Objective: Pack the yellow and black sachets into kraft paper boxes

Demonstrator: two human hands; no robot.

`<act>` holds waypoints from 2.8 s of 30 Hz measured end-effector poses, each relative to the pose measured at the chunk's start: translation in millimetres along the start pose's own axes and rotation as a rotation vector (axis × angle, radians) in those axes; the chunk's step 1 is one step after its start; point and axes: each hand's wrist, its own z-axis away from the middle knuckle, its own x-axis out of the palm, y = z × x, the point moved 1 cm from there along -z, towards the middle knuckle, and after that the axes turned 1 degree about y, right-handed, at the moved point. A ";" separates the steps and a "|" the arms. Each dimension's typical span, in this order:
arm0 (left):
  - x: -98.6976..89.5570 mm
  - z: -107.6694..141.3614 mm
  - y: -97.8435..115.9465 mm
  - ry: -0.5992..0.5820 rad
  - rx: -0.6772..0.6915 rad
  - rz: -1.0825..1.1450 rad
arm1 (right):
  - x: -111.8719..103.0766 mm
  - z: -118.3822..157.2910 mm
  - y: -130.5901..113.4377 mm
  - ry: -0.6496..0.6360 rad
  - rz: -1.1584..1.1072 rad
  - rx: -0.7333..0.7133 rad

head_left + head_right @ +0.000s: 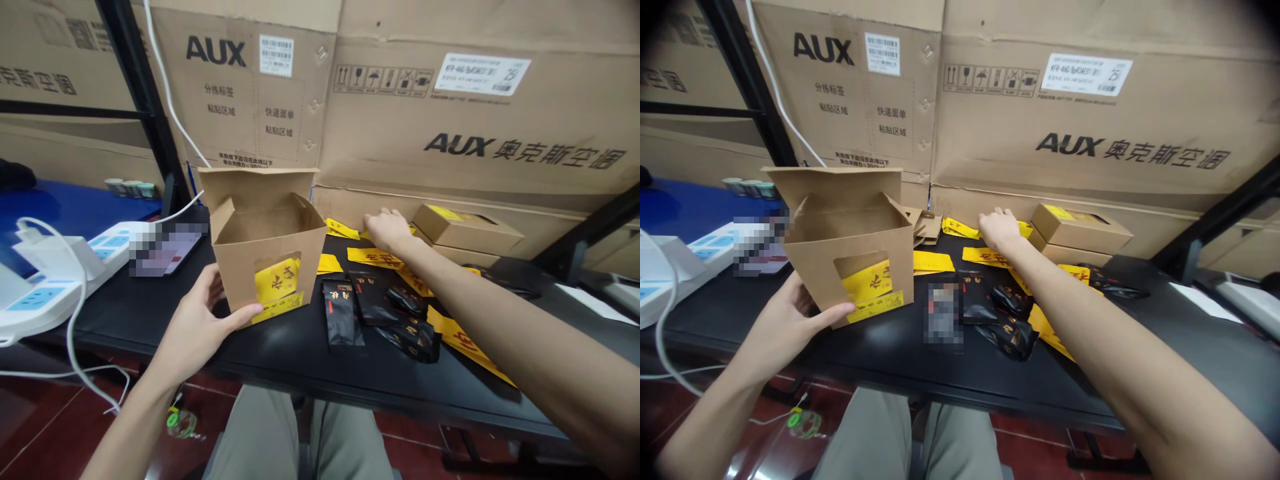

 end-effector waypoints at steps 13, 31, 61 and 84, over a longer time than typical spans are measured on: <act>0.4 0.8 3.8 -0.002 0.033 -0.004 | -27.9 85.5 -15.0 0.479 -0.851 0.388; 1.1 0.7 3.6 -0.011 0.001 0.052 | 8.4 96.8 -28.0 0.611 -1.082 0.215; 1.9 0.9 4.2 -0.002 0.016 0.035 | 9.6 95.1 -31.5 0.643 -1.068 0.174; 0.6 -2.4 -3.0 -0.018 0.067 0.022 | -145.0 154.8 -48.4 1.010 -0.886 -0.225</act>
